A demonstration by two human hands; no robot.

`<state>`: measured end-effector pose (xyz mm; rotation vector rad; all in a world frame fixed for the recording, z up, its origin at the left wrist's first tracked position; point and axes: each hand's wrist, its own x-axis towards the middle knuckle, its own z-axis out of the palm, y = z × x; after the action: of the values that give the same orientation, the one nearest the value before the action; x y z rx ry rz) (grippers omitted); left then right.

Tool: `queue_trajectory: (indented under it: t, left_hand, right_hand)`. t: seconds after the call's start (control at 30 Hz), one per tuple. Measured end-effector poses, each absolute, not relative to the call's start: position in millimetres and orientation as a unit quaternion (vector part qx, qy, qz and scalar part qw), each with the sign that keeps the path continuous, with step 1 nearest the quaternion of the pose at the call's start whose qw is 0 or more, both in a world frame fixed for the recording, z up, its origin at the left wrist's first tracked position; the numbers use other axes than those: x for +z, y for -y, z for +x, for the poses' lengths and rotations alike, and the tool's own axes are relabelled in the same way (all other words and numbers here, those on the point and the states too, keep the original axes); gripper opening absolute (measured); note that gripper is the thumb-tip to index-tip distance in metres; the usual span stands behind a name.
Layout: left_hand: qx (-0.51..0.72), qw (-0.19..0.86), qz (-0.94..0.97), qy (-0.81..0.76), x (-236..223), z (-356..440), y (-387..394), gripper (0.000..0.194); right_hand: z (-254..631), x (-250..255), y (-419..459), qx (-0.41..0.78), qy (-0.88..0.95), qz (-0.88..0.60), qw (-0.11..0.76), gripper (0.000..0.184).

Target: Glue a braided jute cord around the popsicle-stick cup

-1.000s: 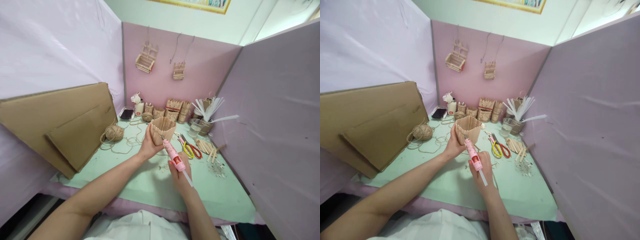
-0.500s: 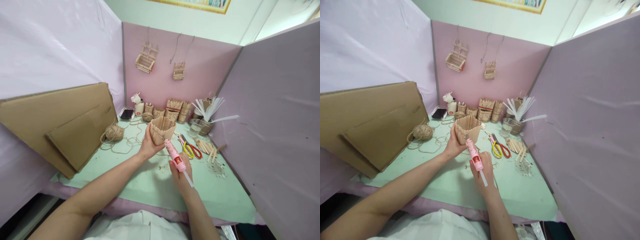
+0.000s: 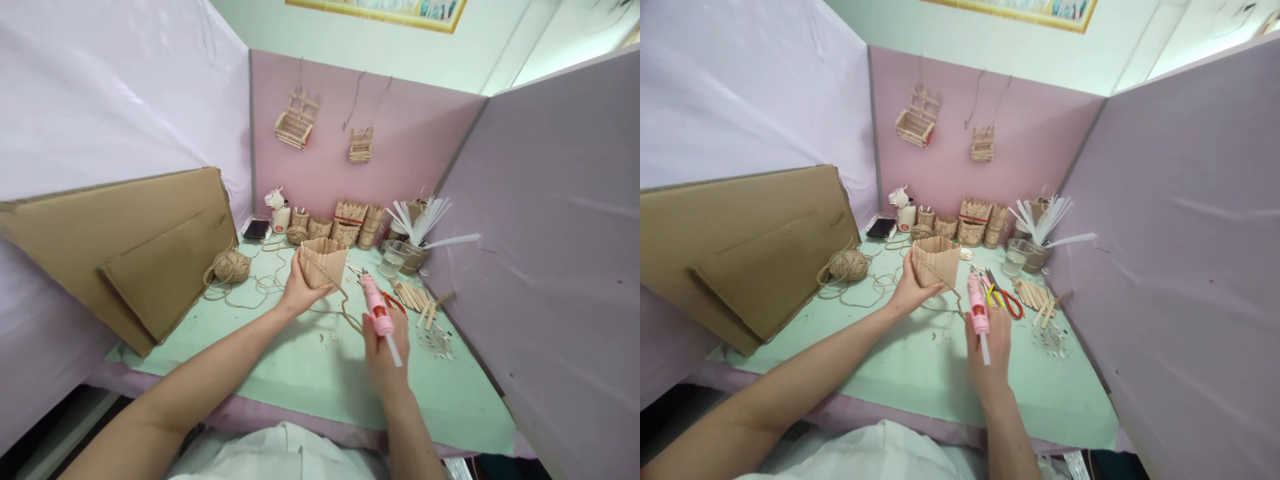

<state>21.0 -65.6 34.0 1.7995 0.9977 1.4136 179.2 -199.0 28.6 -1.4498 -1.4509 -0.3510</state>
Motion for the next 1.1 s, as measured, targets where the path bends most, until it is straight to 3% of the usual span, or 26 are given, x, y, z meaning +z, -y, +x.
queue_trajectory:
  t: [0.23,0.4,0.47,0.57,0.67,0.77,0.87,1.1]
  left_hand:
    - [0.537,0.342,0.663,-0.393,35,20,62,0.109]
    - [0.527,0.347,0.656,-0.415,35,21,63,0.111]
    - [0.528,0.346,0.654,-0.416,35,21,63,0.111]
    - [0.535,0.342,0.657,-0.408,34,21,62,0.112]
    - [0.535,0.334,0.663,-0.402,32,21,62,0.112]
    - [0.527,0.327,0.675,-0.4,32,23,64,0.114]
    - [0.527,0.322,0.687,-0.382,32,24,68,0.115]
    - [0.538,0.302,0.695,-0.369,34,24,69,0.116]
  right_hand:
    - [290,5,214,-0.258,0.455,-0.784,0.334,0.032]
    - [325,-5,235,-0.077,0.348,-0.926,0.124,0.054]
    - [328,-4,237,-0.01,0.336,-0.939,0.079,0.063]
    - [327,2,237,0.031,0.349,-0.935,0.05,0.06]
    - [313,20,233,0.006,0.378,-0.921,0.092,0.053]
    - [276,49,219,-0.065,0.492,-0.832,0.248,0.042]
    - [222,75,191,-0.057,0.608,-0.678,0.409,0.033]
    - [153,83,135,0.003,0.659,-0.604,0.448,0.022]
